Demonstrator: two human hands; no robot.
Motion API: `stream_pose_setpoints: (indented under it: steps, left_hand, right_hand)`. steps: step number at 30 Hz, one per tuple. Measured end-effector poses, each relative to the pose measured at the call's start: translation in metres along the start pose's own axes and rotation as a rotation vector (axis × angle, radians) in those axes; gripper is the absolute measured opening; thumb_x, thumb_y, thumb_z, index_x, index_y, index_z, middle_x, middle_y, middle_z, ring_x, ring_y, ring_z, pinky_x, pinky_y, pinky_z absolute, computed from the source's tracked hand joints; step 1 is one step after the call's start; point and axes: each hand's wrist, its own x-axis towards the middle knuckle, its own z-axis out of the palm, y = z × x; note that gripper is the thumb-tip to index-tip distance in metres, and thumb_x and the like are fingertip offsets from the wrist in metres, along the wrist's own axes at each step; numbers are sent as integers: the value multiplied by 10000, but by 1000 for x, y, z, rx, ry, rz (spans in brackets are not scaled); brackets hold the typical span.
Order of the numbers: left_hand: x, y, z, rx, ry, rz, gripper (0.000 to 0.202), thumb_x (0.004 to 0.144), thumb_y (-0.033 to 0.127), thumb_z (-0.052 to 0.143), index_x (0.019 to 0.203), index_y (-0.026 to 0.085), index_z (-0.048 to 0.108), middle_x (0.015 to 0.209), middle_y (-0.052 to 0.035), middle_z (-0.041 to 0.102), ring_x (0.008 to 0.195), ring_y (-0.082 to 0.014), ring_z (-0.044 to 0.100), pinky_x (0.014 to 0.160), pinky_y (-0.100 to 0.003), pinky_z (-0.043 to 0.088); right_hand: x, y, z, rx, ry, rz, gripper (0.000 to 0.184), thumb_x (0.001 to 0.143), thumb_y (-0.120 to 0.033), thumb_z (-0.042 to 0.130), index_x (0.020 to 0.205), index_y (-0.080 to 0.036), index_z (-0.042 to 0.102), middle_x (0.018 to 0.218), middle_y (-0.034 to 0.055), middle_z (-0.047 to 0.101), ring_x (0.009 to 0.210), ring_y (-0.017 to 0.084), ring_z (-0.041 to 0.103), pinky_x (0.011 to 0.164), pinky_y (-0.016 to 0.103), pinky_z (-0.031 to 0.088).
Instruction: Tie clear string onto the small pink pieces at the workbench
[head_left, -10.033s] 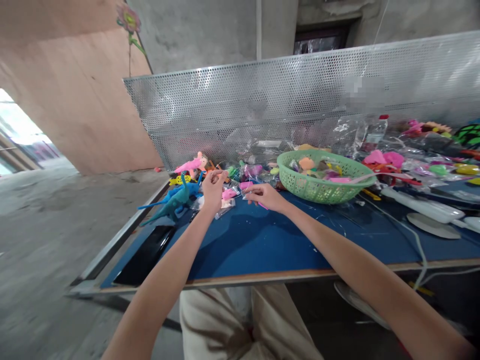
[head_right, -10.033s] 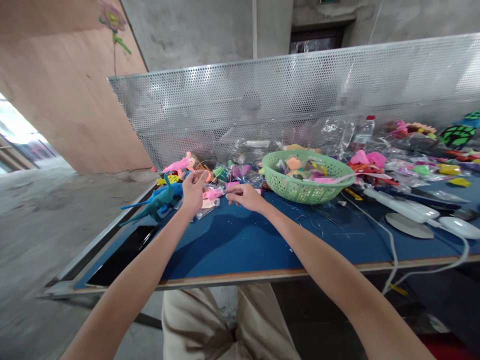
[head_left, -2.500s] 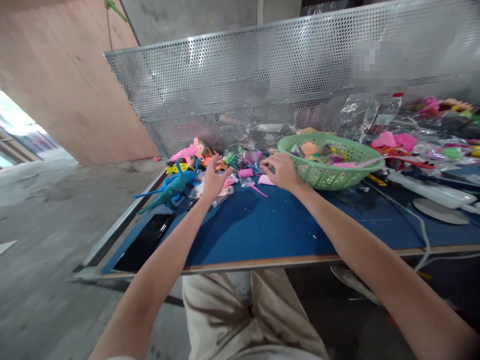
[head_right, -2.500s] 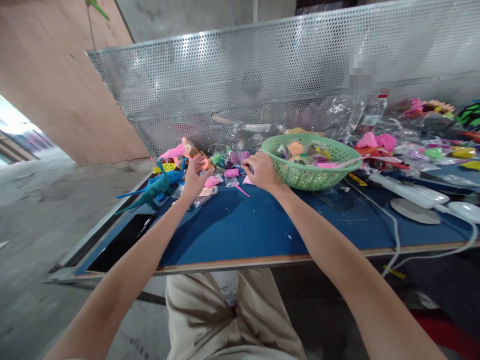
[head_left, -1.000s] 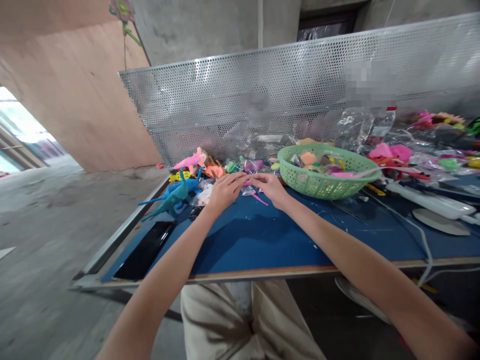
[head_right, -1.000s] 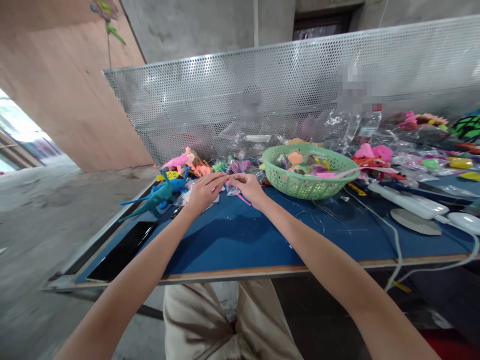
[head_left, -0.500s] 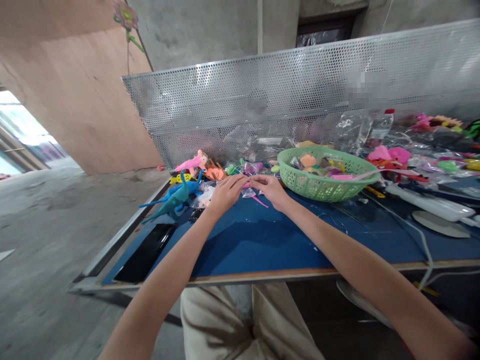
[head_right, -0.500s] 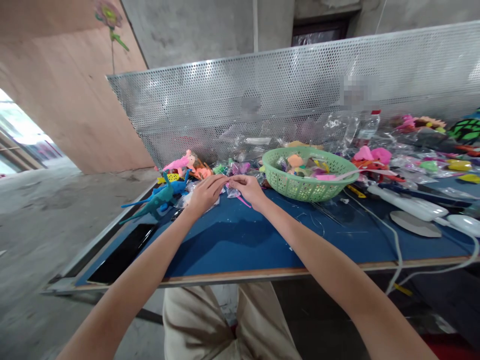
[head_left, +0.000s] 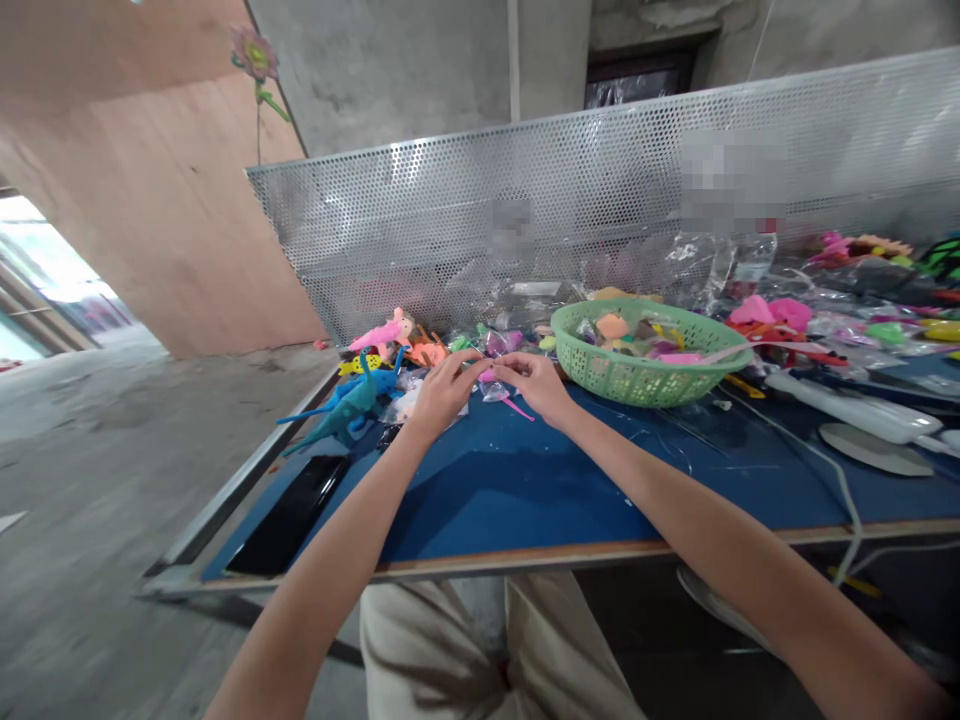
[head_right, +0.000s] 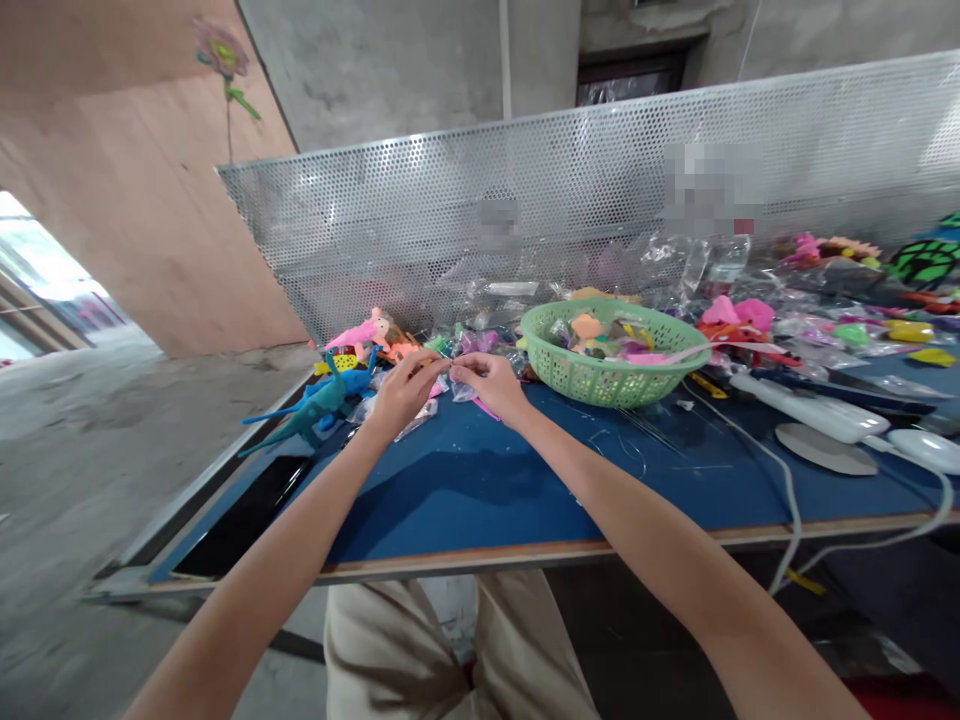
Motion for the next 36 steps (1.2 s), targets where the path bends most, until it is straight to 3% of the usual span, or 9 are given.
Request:
stream_pose_setpoints:
  steps: [5, 18, 22, 29, 33, 36]
  left_hand:
    - [-1, -1, 2, -60, -58, -20, 333, 1014, 152, 443, 1298, 192, 613, 1271, -130, 686, 1167, -211, 659, 1013, -375, 534]
    - [1, -4, 3, -7, -98, -6, 320, 996, 135, 459, 1256, 164, 642, 1212, -136, 718, 1107, -227, 690, 972, -386, 554]
    - [3, -4, 3, -6, -56, -45, 284, 999, 152, 461, 1193, 168, 668, 1143, -124, 741, 1063, -219, 703, 956, -380, 558]
    - [10, 5, 0, -67, 67, -147, 231, 1011, 227, 481, 1065, 175, 699, 1022, -102, 760, 984, -192, 716, 919, -339, 568]
    - [12, 8, 0, -115, 100, -180, 225, 1008, 230, 491, 1060, 175, 703, 1011, -98, 764, 976, -185, 719, 914, -330, 570]
    - [14, 11, -1, -162, 127, -206, 213, 1002, 230, 510, 1047, 170, 709, 993, -95, 767, 948, -178, 724, 886, -314, 572]
  right_hand:
    - [1, 2, 0, -11, 19, 25, 300, 723, -403, 793, 902, -165, 757, 857, 77, 756, 813, 210, 686, 750, 343, 533]
    - [-2, -4, 1, -62, 12, -10, 287, 766, -450, 759, 864, -180, 760, 827, 69, 756, 782, 208, 682, 736, 337, 525]
    - [-4, -8, 1, -107, -39, -8, 311, 819, -493, 706, 787, -187, 752, 730, 49, 722, 686, 182, 637, 674, 317, 497]
    - [-3, -4, 1, -97, -126, -55, 315, 828, -518, 716, 841, -205, 742, 746, 32, 711, 647, 164, 608, 624, 298, 461]
    - [-4, -4, 0, -234, -88, -110, 378, 821, -575, 713, 785, -199, 715, 698, 25, 677, 608, 154, 553, 587, 296, 417]
    - [-6, -11, -2, -419, 16, -223, 400, 821, -607, 708, 800, -208, 678, 709, 24, 641, 654, 166, 536, 639, 313, 419]
